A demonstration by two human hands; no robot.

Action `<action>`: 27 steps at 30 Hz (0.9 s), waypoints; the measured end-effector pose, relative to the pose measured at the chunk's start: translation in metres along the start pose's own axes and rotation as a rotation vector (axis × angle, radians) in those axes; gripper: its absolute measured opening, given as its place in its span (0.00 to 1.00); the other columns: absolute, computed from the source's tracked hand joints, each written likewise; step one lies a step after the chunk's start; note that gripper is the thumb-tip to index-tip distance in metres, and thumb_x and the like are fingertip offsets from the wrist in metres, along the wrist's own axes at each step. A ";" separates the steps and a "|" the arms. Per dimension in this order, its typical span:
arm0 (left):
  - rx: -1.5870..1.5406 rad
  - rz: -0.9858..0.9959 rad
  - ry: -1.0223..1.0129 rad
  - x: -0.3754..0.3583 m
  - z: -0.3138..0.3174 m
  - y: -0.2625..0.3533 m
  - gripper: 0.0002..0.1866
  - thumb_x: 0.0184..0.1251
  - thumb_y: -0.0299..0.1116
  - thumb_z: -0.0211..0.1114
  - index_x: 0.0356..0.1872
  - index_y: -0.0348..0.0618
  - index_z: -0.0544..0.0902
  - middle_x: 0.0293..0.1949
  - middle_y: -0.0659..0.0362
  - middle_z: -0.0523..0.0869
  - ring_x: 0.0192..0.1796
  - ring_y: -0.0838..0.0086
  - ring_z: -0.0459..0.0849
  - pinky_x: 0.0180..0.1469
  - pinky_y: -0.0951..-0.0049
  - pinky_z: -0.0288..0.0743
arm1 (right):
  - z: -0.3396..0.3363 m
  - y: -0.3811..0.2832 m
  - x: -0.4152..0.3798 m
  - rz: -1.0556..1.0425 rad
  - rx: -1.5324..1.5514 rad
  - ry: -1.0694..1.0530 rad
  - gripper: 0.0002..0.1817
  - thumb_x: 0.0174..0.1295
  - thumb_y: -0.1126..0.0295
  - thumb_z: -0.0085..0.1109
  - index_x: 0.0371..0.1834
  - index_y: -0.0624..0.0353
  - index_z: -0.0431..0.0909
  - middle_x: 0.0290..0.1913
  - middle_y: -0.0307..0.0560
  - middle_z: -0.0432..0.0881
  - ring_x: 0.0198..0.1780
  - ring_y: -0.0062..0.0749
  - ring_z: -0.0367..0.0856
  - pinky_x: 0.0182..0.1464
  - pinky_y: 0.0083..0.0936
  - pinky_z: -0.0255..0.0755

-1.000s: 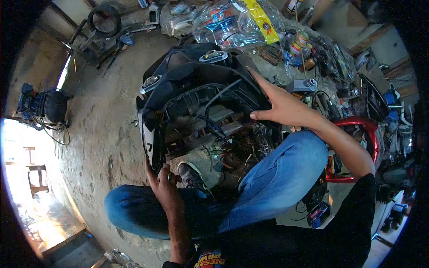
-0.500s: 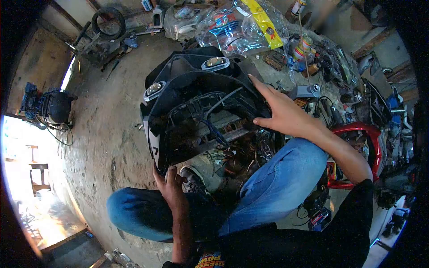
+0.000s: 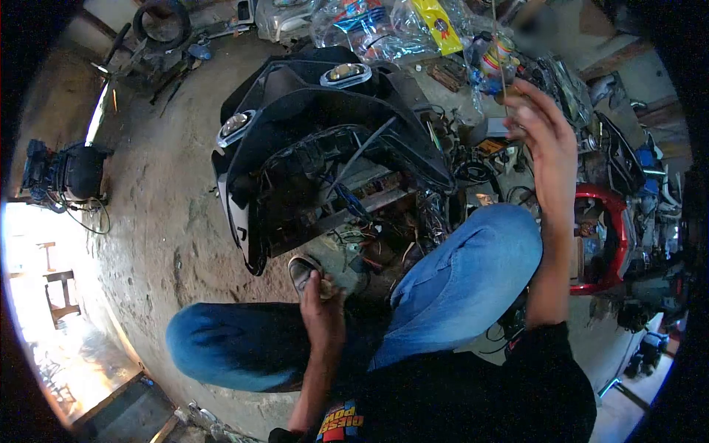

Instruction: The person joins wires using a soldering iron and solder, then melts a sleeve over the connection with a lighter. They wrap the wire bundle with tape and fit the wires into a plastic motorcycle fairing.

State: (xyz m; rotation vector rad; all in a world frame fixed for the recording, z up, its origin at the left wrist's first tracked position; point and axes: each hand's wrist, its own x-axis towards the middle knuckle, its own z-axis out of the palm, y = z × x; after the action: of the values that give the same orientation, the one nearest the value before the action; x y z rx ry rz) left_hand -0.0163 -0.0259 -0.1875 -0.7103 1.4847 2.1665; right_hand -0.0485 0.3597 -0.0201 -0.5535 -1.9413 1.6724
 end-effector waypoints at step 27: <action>1.159 1.234 0.158 0.089 0.104 0.048 0.18 0.72 0.36 0.63 0.56 0.34 0.77 0.63 0.41 0.75 0.65 0.44 0.72 0.67 0.46 0.64 | -0.021 0.212 -0.348 0.871 -0.416 -0.249 0.15 0.69 0.64 0.59 0.55 0.59 0.82 0.41 0.49 0.85 0.43 0.44 0.83 0.46 0.37 0.76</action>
State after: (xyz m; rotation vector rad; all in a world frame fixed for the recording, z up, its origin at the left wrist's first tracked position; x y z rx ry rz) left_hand -0.1328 0.0595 -0.1766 0.6307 3.2558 1.2112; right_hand 0.2321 0.1972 -0.2677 -1.5963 -2.4418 1.8583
